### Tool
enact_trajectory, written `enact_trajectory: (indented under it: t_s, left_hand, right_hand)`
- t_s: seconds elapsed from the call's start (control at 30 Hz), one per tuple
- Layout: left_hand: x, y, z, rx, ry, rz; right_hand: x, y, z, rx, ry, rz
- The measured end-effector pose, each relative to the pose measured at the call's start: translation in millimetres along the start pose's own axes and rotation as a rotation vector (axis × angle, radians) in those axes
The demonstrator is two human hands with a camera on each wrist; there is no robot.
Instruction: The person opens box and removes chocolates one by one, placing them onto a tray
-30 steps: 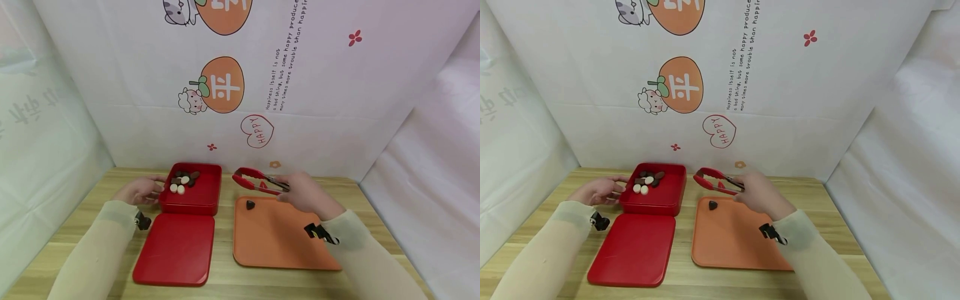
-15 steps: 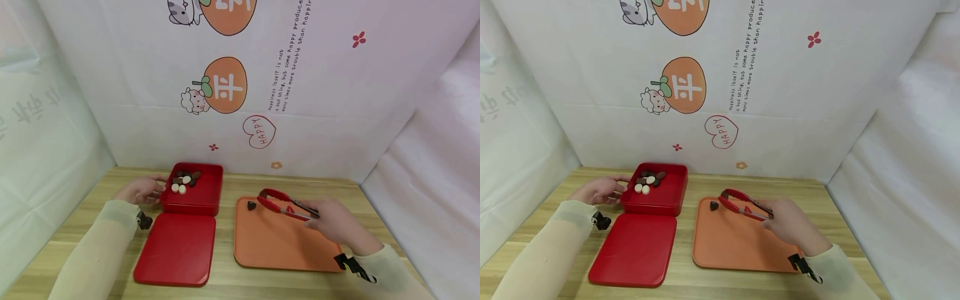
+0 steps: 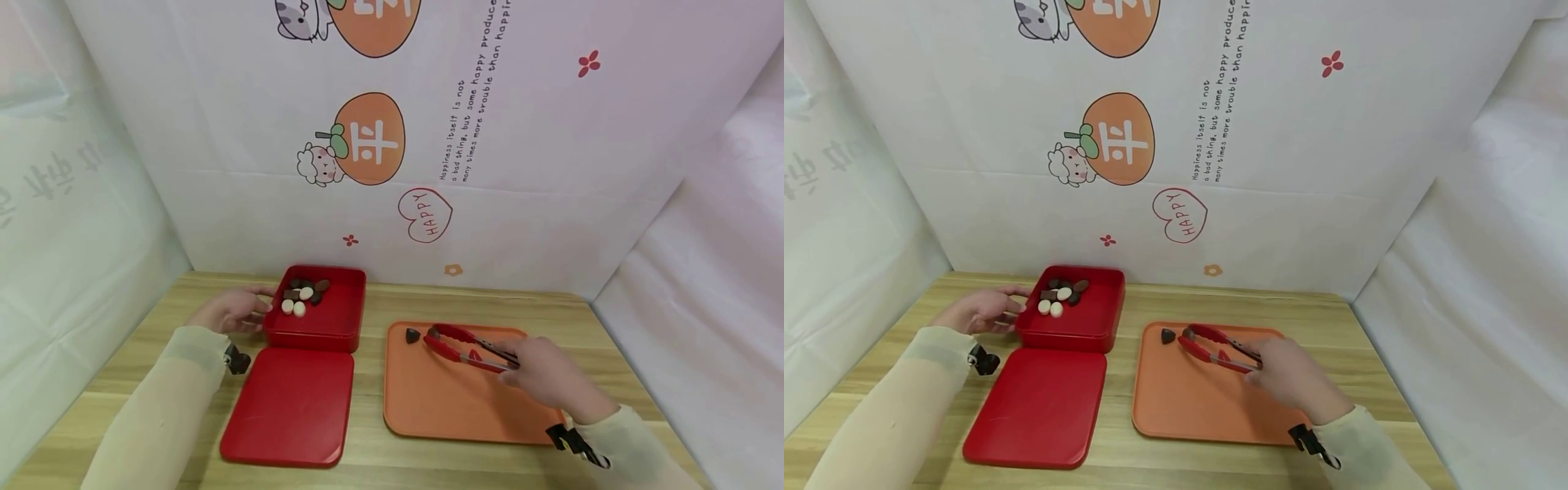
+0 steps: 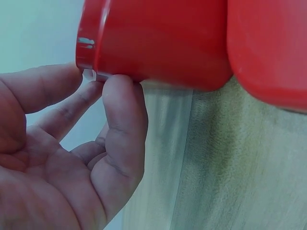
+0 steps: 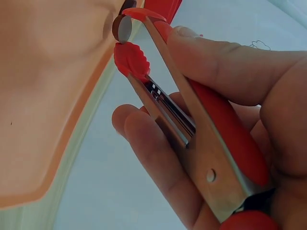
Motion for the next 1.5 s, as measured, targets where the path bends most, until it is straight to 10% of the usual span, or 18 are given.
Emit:
enact_trajectory:
  t_s: [0.83,1.5]
  left_hand:
    - [-1.6,0.8,0.7,0.010,-0.012,-0.005]
    - [0.5,-1.1,0.3,0.006,-0.007,-0.007]
  right_hand:
    - [-3.5,-2,10,-0.026,0.033,-0.011]
    - [-85.0,-108,16,-0.021,0.056,0.121]
Point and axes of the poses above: each hand's wrist, its own x-axis away from the middle knuckle, its own z-axis out of the back of the hand, y = z × x, the point moved 5 cm from there along -x, towards the middle knuckle, and after that the axes turned 6 degrees about z, right-handed, at the moved point
